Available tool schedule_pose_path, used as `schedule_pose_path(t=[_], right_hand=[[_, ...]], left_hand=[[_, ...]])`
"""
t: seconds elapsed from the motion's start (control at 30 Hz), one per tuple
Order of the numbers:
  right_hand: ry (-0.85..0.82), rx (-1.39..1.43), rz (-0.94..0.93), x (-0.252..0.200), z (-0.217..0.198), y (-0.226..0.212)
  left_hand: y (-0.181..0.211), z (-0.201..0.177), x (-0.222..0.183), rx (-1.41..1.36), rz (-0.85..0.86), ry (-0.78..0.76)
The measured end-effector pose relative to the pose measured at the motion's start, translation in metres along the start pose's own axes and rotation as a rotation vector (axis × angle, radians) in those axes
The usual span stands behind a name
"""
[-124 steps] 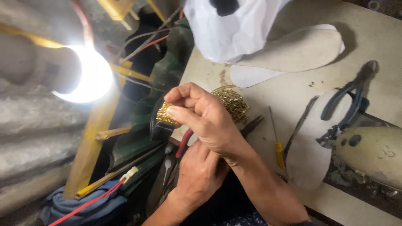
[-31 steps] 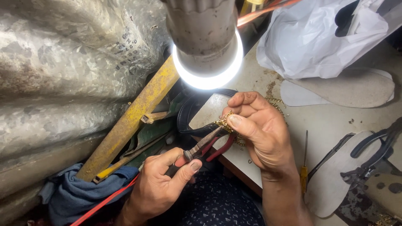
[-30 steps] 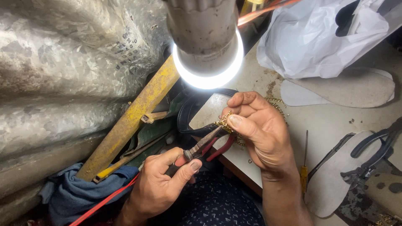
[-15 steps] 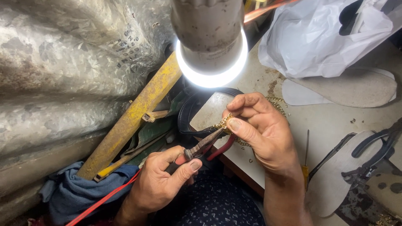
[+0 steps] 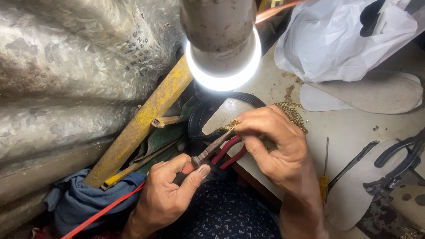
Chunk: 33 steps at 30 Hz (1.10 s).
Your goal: Attaching a decorative gold chain to a black leather belt using pliers to manipulate the links.
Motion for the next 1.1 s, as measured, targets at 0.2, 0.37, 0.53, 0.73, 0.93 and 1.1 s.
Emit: schedule_pose_path(t=[0.2, 0.37, 0.53, 0.73, 0.93, 1.1], right_hand=[[-0.093, -0.226, -0.204, 0.008, 0.006, -0.015], [-0.071, -0.205, -0.223, 0.011, 0.007, -0.02], [-0.024, 0.164, 0.059, -0.001, 0.011, 0.003], [0.239, 0.508, 0.382, -0.027, 0.009, 0.048], [0.334, 0.667, 0.482, -0.037, 0.012, 0.071], [0.339, 0.69, 0.472, -0.035, 0.011, 0.066]], left_hand=[[0.024, -0.008, -0.009, 0.27, 0.203, 0.219], [0.027, -0.013, -0.011, 0.286, 0.206, 0.203], [0.026, -0.016, -0.008, 0.209, 0.109, 0.087], [0.023, -0.008, -0.005, -0.148, -0.02, -0.172], [0.019, -0.004, -0.002, -0.15, -0.013, -0.182], [0.008, 0.005, 0.001, -0.177, -0.069, -0.214]])
Point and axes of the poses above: each hand's wrist, its own x-axis towards the middle knuckle, its own z-axis out of the palm, y = z × x, the point moved 9 cm from there along x, towards the middle knuckle, and after that the axes turned 14 degrees about -z, right-handed, at the moved point
